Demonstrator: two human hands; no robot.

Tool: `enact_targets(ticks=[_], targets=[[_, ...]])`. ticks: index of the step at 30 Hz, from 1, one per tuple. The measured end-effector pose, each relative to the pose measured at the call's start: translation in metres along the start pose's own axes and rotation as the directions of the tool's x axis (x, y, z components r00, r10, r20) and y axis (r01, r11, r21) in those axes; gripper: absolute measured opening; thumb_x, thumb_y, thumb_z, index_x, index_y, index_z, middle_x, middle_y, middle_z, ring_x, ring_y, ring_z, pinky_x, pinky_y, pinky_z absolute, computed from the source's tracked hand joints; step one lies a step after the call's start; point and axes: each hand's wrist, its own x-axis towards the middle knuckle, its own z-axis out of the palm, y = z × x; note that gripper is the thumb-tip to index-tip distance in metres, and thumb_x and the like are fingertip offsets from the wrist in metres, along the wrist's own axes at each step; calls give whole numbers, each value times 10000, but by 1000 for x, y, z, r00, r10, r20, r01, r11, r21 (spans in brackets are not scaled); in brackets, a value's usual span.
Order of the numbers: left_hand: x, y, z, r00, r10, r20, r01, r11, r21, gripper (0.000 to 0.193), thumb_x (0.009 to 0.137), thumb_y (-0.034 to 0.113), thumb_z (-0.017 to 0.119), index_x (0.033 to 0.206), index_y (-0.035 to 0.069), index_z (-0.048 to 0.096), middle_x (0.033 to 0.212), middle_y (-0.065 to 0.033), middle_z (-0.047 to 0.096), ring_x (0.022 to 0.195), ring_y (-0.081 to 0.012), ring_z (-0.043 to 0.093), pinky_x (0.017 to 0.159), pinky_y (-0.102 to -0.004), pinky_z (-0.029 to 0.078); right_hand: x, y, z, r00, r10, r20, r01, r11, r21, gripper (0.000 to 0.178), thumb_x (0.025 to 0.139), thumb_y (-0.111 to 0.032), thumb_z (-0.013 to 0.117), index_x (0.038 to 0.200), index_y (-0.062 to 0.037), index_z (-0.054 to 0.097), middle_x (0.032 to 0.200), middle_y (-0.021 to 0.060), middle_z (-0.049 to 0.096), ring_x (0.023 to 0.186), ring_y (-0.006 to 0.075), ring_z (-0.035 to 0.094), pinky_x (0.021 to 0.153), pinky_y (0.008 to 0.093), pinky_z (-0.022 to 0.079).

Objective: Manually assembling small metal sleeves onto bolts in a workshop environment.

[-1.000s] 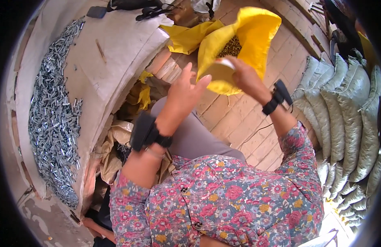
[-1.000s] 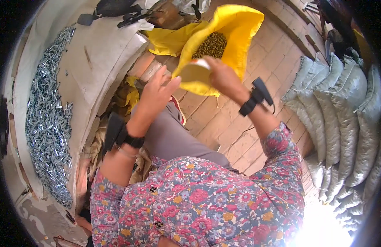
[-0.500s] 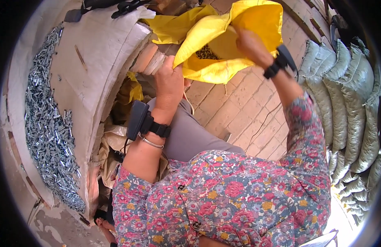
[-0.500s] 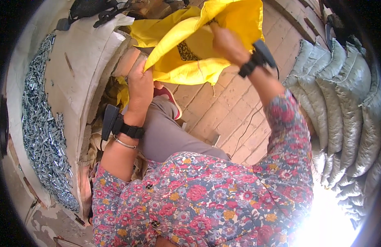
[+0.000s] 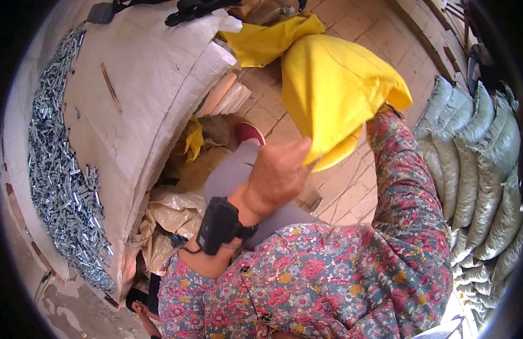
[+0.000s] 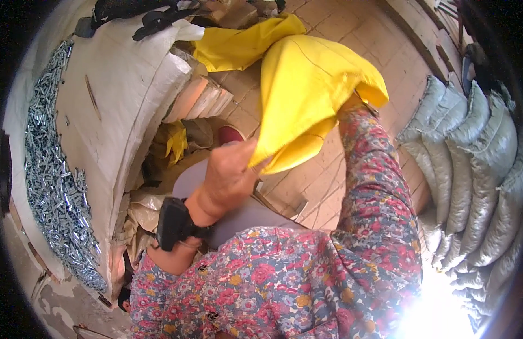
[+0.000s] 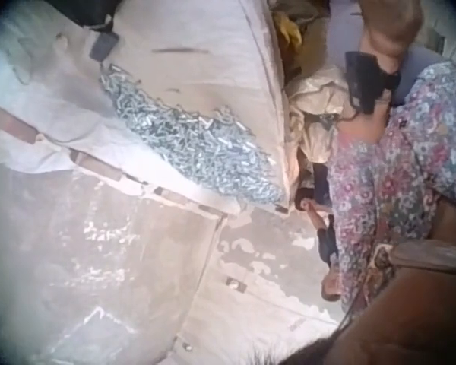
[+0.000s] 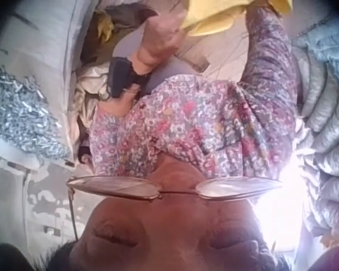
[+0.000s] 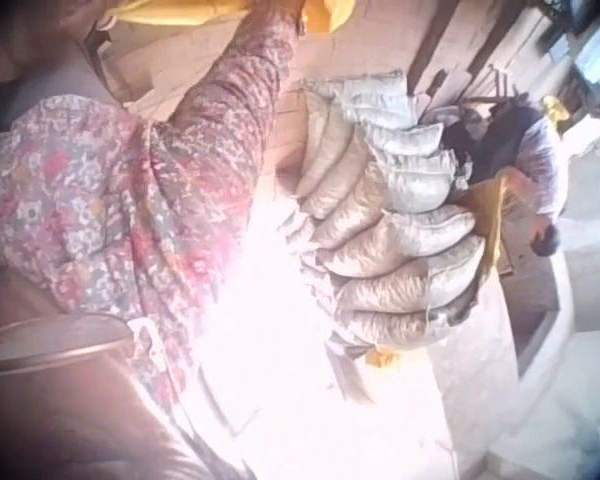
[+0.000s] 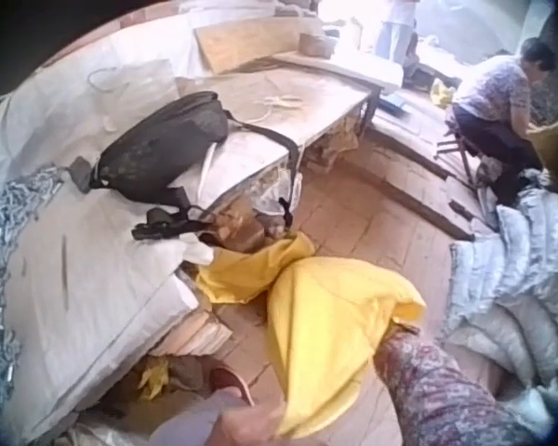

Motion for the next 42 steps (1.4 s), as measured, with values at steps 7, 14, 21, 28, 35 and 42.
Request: enact_targets(ticks=[7, 14, 21, 28, 35, 42], targets=[[6, 4, 2, 996, 63, 59, -54, 988, -142, 131, 790, 72, 606, 891, -10, 586, 680, -159, 540, 580, -326, 552, 497, -356, 412, -25, 19, -42, 975, 201, 95, -218, 951, 221, 300, 744, -66, 547, 1044, -58, 563, 973, 136, 569, 793, 293, 611, 640, 416, 506], [6, 16, -2, 975, 104, 195, -67, 980, -188, 122, 691, -16, 558, 768, 9, 466, 678, -159, 497, 639, -355, 541, 534, -405, 435, -36, -16, -55, 902, 375, 212, -431, 800, 418, 324, 752, -43, 532, 1075, -56, 548, 1009, 136, 564, 823, 289, 607, 676, 411, 506], [5, 15, -4, 965, 94, 245, -52, 984, -173, 148, 684, -7, 574, 781, 9, 463, 675, -156, 487, 640, -356, 540, 539, -405, 438, -48, -56, -58, 823, 455, 341, -561, 553, 616, 349, 759, -21, 518, 1107, -54, 532, 1044, 135, 559, 854, 286, 603, 712, 405, 506], [4, 12, -1, 998, -6, -64, 0, 995, -104, 155, 805, 84, 591, 920, -19, 583, 693, -185, 557, 594, -341, 558, 501, -363, 415, -3, -58, -43, 747, 447, 492, -642, 295, 708, 375, 766, 1, 504, 1138, -52, 516, 1080, 134, 554, 885, 282, 599, 748, 400, 507], [4, 4, -4, 973, -94, -211, 113, 990, 80, 171, 828, 125, 597, 966, 24, 590, 654, -171, 558, 587, -312, 573, 512, -338, 429, 17, -81, -34, 650, 417, 635, -709, 35, 704, 402, 774, 23, 489, 1169, -50, 501, 1115, 134, 549, 916, 278, 595, 784, 394, 507], [8, 7, 0, 916, -135, -378, 136, 990, -24, 353, 741, -49, 563, 1077, 60, 564, 894, -146, 577, 769, -259, 601, 662, -315, 487, 1, -88, -51, 530, 372, 762, -741, -232, 630, 430, 781, 45, 475, 1201, -48, 485, 1151, 133, 544, 947, 274, 591, 820, 389, 508]])
